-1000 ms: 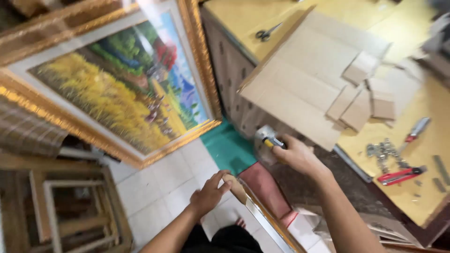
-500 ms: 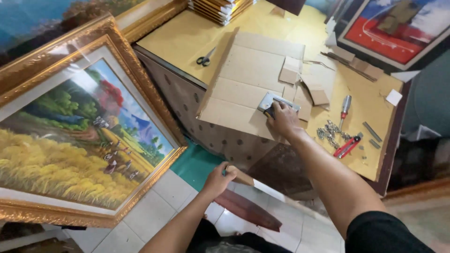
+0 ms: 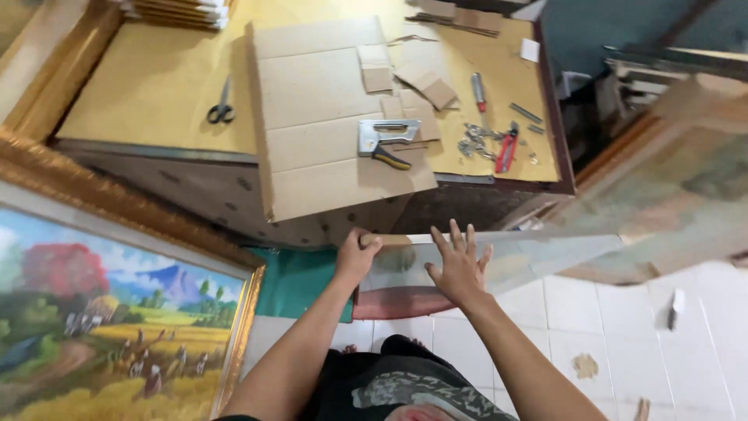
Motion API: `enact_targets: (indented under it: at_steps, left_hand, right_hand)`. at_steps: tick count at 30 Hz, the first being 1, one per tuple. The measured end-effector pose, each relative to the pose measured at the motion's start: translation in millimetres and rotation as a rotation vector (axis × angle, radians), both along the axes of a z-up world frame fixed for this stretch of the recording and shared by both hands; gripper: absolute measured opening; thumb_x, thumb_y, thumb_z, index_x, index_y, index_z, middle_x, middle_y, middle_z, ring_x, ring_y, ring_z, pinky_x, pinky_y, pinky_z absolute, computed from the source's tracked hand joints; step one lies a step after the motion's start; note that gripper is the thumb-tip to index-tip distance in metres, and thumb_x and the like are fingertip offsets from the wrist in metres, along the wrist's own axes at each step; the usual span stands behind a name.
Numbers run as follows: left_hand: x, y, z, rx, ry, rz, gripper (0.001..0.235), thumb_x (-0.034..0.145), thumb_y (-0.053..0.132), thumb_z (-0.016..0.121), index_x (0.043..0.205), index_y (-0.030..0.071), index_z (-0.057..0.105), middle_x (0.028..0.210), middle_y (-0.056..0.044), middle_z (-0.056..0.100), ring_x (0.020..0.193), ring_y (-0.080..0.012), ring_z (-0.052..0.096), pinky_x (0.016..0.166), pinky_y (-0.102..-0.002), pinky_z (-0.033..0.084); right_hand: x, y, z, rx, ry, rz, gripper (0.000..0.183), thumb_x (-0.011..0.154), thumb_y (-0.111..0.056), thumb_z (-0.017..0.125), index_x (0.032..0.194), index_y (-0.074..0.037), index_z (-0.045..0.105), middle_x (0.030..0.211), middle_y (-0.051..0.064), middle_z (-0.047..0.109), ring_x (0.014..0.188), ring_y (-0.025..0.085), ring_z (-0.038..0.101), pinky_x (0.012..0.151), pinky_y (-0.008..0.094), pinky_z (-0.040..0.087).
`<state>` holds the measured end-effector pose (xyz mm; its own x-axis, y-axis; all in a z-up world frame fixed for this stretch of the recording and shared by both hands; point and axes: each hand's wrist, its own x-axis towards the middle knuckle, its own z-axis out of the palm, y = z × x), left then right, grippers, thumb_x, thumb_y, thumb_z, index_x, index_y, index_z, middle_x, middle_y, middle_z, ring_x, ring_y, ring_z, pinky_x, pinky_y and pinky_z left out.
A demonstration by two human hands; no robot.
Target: Stapling small pieces of cardboard to the back of a wooden picture frame to secure the artwork or protect the corners.
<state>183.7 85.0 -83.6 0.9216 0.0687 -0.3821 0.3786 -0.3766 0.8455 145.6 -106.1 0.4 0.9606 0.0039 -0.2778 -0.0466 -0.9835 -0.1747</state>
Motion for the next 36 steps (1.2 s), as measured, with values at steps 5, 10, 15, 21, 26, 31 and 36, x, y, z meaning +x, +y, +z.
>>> enact_targets:
  at_steps: [5, 10, 15, 21, 26, 31, 36]
  left_hand:
    - [-5.6, -15.5, 60.5, 0.456, -0.029, -0.454, 0.032, 0.085, 0.031, 0.043, 0.113, 0.016, 0.048, 0.118, -0.015, 0.048, 0.111, -0.0324, 0.049, 0.091, -0.047, 0.039]
    - [-5.6, -68.7, 81.6, 0.782, -0.312, -0.815, 0.038, 0.082, 0.038, 0.046, 0.110, 0.013, 0.052, 0.115, -0.011, 0.053, 0.113, -0.0297, 0.046, 0.099, -0.049, 0.028]
    - [-10.4, -113.1, 93.6, 0.848, -0.215, -0.892, 0.053, 0.080, 0.042, 0.050, 0.118, 0.007, 0.042, 0.111, -0.014, 0.050, 0.103, -0.0311, 0.051, 0.085, -0.042, 0.041]
    - [-16.2, -146.3, 72.7, 0.912, -0.156, -0.982, 0.054, 0.083, 0.045, 0.052, 0.123, 0.013, 0.034, 0.120, -0.011, 0.041, 0.110, -0.0329, 0.042, 0.086, -0.048, 0.040]
    - [-36.7, -220.5, 60.6, 0.929, -0.210, -1.107, 0.060, 0.081, 0.044, 0.058, 0.124, 0.012, 0.032, 0.116, -0.010, 0.044, 0.106, -0.0304, 0.046, 0.084, -0.045, 0.041]
    - [-41.8, -333.0, 58.2, 0.867, -0.194, -1.204, 0.060, 0.083, 0.037, 0.055, 0.129, 0.014, 0.025, 0.123, -0.013, 0.039, 0.108, -0.0330, 0.045, 0.083, -0.047, 0.041]
    - [-38.7, -414.8, 24.4, 0.769, -0.324, -1.246, 0.031, 0.070, -0.006, 0.052, 0.097, 0.008, 0.053, 0.083, -0.011, 0.058, 0.080, -0.0303, 0.057, 0.060, -0.041, 0.047]
  right_hand:
    - [-24.5, -11.4, 21.9, 0.011, 0.072, -0.225, 0.066, 0.082, -0.035, 0.052, 0.139, -0.027, 0.020, 0.148, 0.006, 0.008, 0.135, 0.030, 0.005, 0.102, 0.061, 0.009]
    - [-17.1, -81.7, 0.5, -0.069, 0.112, -0.402, 0.065, 0.081, -0.041, 0.051, 0.138, -0.029, 0.024, 0.147, 0.003, 0.012, 0.135, 0.029, 0.006, 0.102, 0.060, 0.013]
    - [-30.8, -129.5, 18.0, 0.105, 0.093, -0.570, 0.059, 0.078, -0.043, 0.048, 0.132, -0.024, 0.039, 0.142, 0.005, 0.027, 0.133, 0.030, 0.020, 0.098, 0.059, 0.025]
    - [-43.8, -178.7, 11.3, 0.478, -0.067, -0.992, 0.058, 0.074, -0.036, 0.051, 0.127, -0.015, 0.042, 0.137, 0.006, 0.034, 0.125, 0.025, 0.034, 0.101, 0.039, 0.030]
    - [-52.4, -229.0, 11.1, 0.699, -0.119, -1.220, 0.057, 0.076, -0.034, 0.048, 0.130, -0.016, 0.039, 0.137, 0.006, 0.036, 0.124, 0.026, 0.036, 0.100, 0.039, 0.030]
    - [-63.8, -297.1, 1.9, 0.837, -0.265, -1.351, 0.046, 0.080, -0.032, 0.045, 0.123, -0.016, 0.051, 0.127, 0.003, 0.050, 0.119, 0.024, 0.042, 0.099, 0.035, 0.030]
    - [-79.9, -348.1, -4.1, 0.985, -0.195, -1.446, 0.035, 0.080, -0.036, 0.049, 0.108, -0.015, 0.054, 0.096, 0.003, 0.053, 0.083, 0.018, 0.048, 0.067, 0.033, 0.041]
